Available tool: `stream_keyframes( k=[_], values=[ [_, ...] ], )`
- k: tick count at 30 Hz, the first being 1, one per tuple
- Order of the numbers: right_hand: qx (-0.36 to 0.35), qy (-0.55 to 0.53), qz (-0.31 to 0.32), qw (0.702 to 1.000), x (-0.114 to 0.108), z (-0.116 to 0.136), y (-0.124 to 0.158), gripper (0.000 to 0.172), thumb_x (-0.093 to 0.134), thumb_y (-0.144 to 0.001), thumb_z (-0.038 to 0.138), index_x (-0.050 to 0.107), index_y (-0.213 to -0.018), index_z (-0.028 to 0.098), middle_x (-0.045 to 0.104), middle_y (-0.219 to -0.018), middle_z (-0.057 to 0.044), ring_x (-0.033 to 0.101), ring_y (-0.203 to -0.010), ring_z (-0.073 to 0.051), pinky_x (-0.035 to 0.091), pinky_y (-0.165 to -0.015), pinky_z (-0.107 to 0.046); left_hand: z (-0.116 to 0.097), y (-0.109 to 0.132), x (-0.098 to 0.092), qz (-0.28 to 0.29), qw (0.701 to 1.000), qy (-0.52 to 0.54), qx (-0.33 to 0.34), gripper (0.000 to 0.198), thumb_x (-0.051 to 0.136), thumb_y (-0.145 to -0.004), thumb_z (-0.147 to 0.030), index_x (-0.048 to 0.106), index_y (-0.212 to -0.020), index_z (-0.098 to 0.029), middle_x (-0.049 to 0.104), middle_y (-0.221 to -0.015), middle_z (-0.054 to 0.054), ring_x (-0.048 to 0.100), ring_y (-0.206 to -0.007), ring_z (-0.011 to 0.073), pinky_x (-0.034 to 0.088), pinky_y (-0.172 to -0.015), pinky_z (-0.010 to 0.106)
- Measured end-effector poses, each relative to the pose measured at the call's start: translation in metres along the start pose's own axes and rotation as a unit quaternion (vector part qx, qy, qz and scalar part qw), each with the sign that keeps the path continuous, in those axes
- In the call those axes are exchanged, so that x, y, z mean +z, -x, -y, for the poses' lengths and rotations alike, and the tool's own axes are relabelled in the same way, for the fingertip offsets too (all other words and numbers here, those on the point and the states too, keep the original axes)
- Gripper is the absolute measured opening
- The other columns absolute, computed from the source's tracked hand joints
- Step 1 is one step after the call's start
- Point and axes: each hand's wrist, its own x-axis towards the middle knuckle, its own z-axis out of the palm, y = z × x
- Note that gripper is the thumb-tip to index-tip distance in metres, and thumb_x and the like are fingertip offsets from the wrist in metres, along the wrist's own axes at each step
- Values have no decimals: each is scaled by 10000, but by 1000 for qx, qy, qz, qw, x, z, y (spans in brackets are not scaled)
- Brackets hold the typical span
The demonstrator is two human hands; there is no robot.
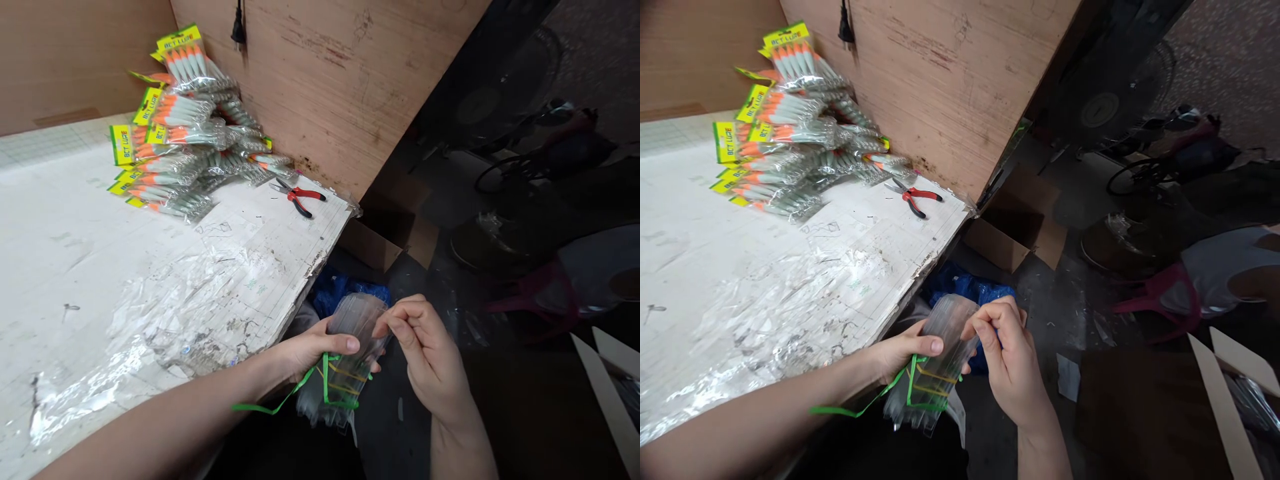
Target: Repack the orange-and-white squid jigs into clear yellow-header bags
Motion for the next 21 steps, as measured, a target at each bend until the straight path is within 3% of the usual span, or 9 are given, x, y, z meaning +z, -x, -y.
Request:
stream_keyframes(
  k=[7, 10, 13, 15, 17, 19, 21],
  values=[
    [-15, -111, -30, 993, 9, 2, 2, 145, 419, -969, 197, 550, -1010, 243, 553, -711, -3, 523, -779, -167, 467, -622, -283, 2, 1, -2, 27, 1000, -2, 8, 521, 812, -584, -277, 648, -1054, -126, 701, -958, 117, 675, -762, 206, 527, -695, 303],
    [-22, -107, -123, 986, 13, 1, 0, 193, 509, -923, 215, 527, -1111, 253, 585, -920, -33, 526, -925, -180, 459, -790, -334, 4, 0, -4, 11, 1000, 0, -6, 503, 811, -592, -304, 657, -1034, -117, 690, -990, 130, 669, -806, 228, 530, -689, 315],
    [24, -59, -213, 975, 18, -5, 1, 408, 602, -864, 304, 455, -1243, 275, 517, -1150, -62, 505, -1056, -208, 416, -915, -388, 6, -3, -7, -65, 998, 22, -1, 488, 773, -655, -413, 647, -1006, -98, 698, -927, 149, 665, -779, 239, 527, -677, 340],
    [113, -57, -165, 978, 24, -13, 6, 454, 576, -871, 395, 420, -1284, 287, 498, -1181, -78, 533, -1036, -219, 469, -856, -384, 9, -6, -9, -125, 990, 61, 18, 476, 724, -717, -457, 621, -1016, -101, 698, -863, 131, 663, -746, 221, 514, -708, 343],
    [203, -85, -55, 974, 34, -23, 13, 534, 574, -857, 457, 368, -1323, 298, 489, -1215, -94, 578, -998, -227, 517, -777, -368, 11, -10, -10, -158, 981, 102, 44, 458, 687, -764, -452, 587, -1060, -118, 691, -871, 108, 663, -758, 212, 498, -758, 348],
    [239, -114, 42, 964, 45, -33, 19, 679, 635, -805, 462, 293, -1367, 295, 503, -1218, -104, 615, -959, -227, 531, -764, -363, 12, -14, -11, -165, 974, 132, 82, 470, 679, -775, -435, 548, -1123, -147, 677, -939, 90, 661, -825, 221, 479, -812, 361],
    [231, -130, 86, 960, 54, -42, 21, 763, 677, -770, 431, 257, -1389, 279, 543, -1175, -98, 635, -918, -219, 527, -793, -364, 13, -17, -13, -162, 970, 143, 113, 510, 672, -775, -440, 515, -1179, -172, 658, -1009, 83, 644, -909, 238, 454, -858, 371]
  ],
)
